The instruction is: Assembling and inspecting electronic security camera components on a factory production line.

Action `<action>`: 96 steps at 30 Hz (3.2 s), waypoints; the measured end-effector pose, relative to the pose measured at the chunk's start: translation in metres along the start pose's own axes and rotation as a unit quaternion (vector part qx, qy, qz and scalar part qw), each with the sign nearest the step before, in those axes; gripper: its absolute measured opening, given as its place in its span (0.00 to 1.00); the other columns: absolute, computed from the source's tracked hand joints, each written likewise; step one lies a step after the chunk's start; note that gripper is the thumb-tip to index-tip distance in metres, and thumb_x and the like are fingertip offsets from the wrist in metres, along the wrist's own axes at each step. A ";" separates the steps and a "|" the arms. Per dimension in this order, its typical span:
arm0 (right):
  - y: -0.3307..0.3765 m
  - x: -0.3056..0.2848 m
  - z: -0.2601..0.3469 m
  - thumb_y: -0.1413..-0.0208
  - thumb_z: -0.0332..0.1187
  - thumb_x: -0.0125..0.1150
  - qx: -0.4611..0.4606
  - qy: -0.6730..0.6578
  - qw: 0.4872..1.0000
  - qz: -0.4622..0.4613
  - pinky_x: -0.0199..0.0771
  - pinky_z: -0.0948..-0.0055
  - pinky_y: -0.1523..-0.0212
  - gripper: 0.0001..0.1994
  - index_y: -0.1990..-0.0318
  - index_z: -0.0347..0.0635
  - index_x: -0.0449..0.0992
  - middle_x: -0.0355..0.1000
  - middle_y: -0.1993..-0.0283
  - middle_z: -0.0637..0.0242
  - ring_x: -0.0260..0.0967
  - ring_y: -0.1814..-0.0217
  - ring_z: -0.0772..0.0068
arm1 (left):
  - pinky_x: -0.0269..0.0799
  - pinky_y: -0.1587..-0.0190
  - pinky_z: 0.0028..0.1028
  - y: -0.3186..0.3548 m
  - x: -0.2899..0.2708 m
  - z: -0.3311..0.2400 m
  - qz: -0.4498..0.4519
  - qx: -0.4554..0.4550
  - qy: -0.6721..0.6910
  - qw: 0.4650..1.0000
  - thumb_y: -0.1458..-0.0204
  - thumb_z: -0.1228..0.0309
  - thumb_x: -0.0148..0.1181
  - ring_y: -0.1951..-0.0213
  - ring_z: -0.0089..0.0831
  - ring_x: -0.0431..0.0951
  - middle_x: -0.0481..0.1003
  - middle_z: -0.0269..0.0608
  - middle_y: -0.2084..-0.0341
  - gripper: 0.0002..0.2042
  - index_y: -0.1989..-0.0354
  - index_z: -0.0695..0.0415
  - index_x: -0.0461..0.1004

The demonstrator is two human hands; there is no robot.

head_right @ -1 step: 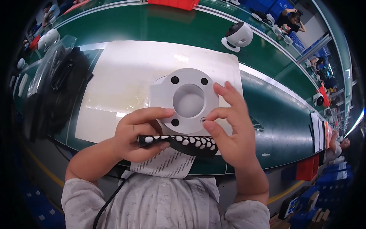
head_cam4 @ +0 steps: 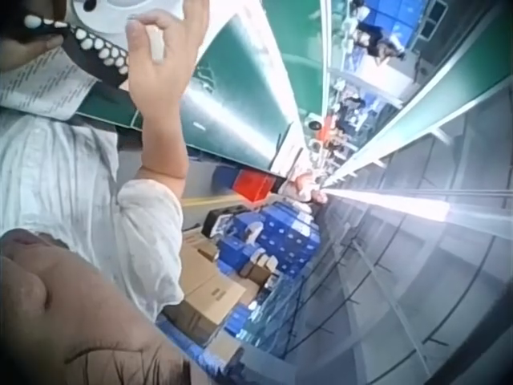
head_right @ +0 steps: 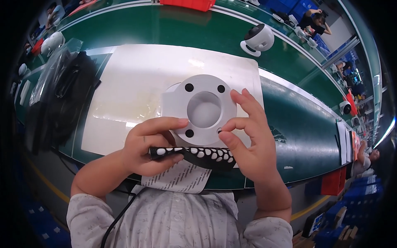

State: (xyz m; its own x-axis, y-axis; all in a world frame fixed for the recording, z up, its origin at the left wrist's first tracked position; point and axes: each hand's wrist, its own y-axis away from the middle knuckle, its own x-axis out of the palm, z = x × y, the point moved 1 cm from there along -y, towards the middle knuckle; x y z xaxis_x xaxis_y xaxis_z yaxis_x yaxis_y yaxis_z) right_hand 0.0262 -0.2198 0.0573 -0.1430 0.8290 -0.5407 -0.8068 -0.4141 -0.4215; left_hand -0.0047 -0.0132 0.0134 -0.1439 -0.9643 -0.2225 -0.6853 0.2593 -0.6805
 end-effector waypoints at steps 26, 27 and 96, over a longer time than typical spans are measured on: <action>-0.035 0.005 -0.022 0.52 0.24 0.52 0.140 -0.334 0.932 0.034 0.66 0.80 0.63 0.17 0.55 0.31 0.59 0.66 0.64 0.61 0.65 0.66 0.77 | 0.70 0.77 0.20 0.011 -0.003 0.015 0.044 0.037 0.001 0.998 0.69 0.79 0.63 0.72 0.29 0.73 0.64 0.55 0.54 0.11 0.75 0.62 0.69; -0.052 0.009 -0.036 0.55 0.27 0.56 0.100 -0.244 0.965 -0.003 0.65 0.77 0.60 0.22 0.53 0.31 0.59 0.65 0.62 0.62 0.64 0.61 0.74 | 0.70 0.77 0.20 0.012 -0.006 0.015 0.042 0.039 -0.004 0.998 0.69 0.79 0.63 0.72 0.29 0.73 0.64 0.55 0.54 0.11 0.75 0.62 0.69; -0.003 -0.036 0.025 0.60 0.25 0.60 -0.043 -0.053 0.984 0.165 0.67 0.71 0.67 0.15 0.61 0.42 0.69 0.68 0.69 0.61 0.68 0.67 0.65 | 0.63 0.78 0.24 -0.007 0.002 -0.026 0.064 -0.134 0.016 0.989 0.70 0.77 0.67 0.81 0.32 0.70 0.70 0.43 0.82 0.13 0.77 0.63 0.68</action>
State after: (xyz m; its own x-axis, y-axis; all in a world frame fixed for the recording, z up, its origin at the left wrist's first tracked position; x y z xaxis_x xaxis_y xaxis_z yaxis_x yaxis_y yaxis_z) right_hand 0.0188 -0.2386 0.0961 -0.4512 0.6773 -0.5811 -0.6556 -0.6933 -0.2991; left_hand -0.0185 -0.0187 0.0361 -0.2609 -0.9269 -0.2698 -0.8242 0.3594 -0.4377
